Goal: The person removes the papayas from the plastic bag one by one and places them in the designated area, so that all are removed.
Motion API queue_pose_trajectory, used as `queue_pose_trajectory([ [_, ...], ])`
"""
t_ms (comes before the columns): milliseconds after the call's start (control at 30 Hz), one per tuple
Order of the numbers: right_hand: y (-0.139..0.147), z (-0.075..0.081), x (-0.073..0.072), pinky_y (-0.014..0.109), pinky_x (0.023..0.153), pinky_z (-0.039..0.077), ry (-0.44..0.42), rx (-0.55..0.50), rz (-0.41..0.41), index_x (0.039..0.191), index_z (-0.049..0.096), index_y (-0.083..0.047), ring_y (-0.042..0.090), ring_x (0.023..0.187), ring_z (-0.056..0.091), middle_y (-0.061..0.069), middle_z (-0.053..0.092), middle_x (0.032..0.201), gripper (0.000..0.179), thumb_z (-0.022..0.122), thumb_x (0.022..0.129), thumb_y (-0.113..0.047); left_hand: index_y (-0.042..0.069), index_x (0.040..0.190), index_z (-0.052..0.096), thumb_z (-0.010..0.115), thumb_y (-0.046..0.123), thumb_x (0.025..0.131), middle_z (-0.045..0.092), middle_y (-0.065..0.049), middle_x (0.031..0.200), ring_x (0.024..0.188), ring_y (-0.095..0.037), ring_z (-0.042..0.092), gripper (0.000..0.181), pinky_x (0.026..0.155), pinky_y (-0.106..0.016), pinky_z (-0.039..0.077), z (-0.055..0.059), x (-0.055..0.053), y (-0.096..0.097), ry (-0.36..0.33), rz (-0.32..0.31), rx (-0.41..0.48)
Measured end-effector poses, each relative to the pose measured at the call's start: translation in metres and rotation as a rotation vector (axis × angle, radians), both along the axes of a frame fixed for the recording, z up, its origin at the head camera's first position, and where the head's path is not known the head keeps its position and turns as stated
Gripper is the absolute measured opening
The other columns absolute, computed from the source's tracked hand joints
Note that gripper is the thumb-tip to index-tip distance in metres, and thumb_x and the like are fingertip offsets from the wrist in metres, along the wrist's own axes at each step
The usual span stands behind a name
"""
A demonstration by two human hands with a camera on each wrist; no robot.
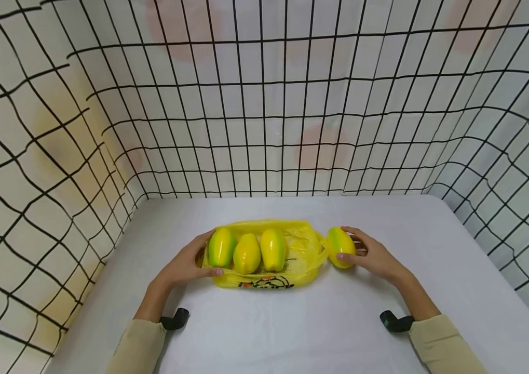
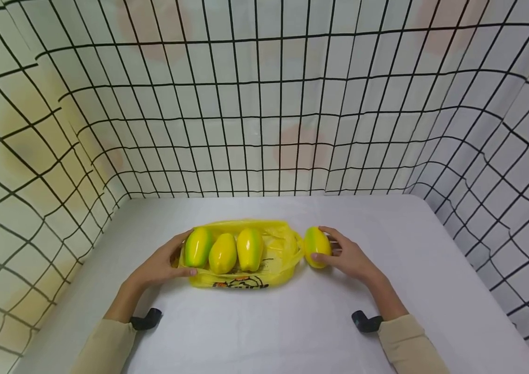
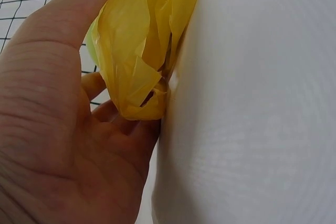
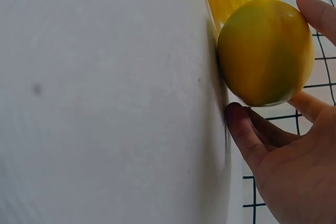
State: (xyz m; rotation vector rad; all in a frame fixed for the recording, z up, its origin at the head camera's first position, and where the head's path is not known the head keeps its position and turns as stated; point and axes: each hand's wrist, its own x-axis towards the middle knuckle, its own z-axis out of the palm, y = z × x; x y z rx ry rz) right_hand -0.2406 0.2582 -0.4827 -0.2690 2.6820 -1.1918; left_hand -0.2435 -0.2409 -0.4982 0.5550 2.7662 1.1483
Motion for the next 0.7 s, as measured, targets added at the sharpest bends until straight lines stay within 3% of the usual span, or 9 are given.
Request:
queue_pose_trajectory([
  [333, 0.0043, 0.0005, -0.0002, 0.050, 0.095, 0.051, 0.000, 0.017, 0.014, 0.152, 0.026, -0.034, 0.037, 0.123, 0.052, 0.014, 0.039, 0.149, 0.080, 0.064, 0.086, -0.059, 0.037, 0.153, 0.023, 0.081, 0.058, 0.068, 0.035, 0.011, 0.153, 0.138, -0.018, 0.038, 0.105, 0.115, -0.053, 0.032, 0.0030, -0.0001, 0.0004, 0.019, -0.020, 0.007],
  [700, 0.0047, -0.0001, 0.0024, 0.059, 0.099, 0.046, 0.002, 0.024, 0.018, 0.155, 0.020, -0.026, 0.043, 0.129, 0.047, 0.016, 0.032, 0.154, 0.087, 0.063, 0.087, -0.058, 0.034, 0.154, 0.023, 0.080, 0.060, 0.068, 0.034, 0.010, 0.154, 0.139, -0.018, 0.037, 0.107, 0.115, -0.052, 0.032, 0.0043, 0.0018, 0.0011, 0.009, -0.017, 0.001],
])
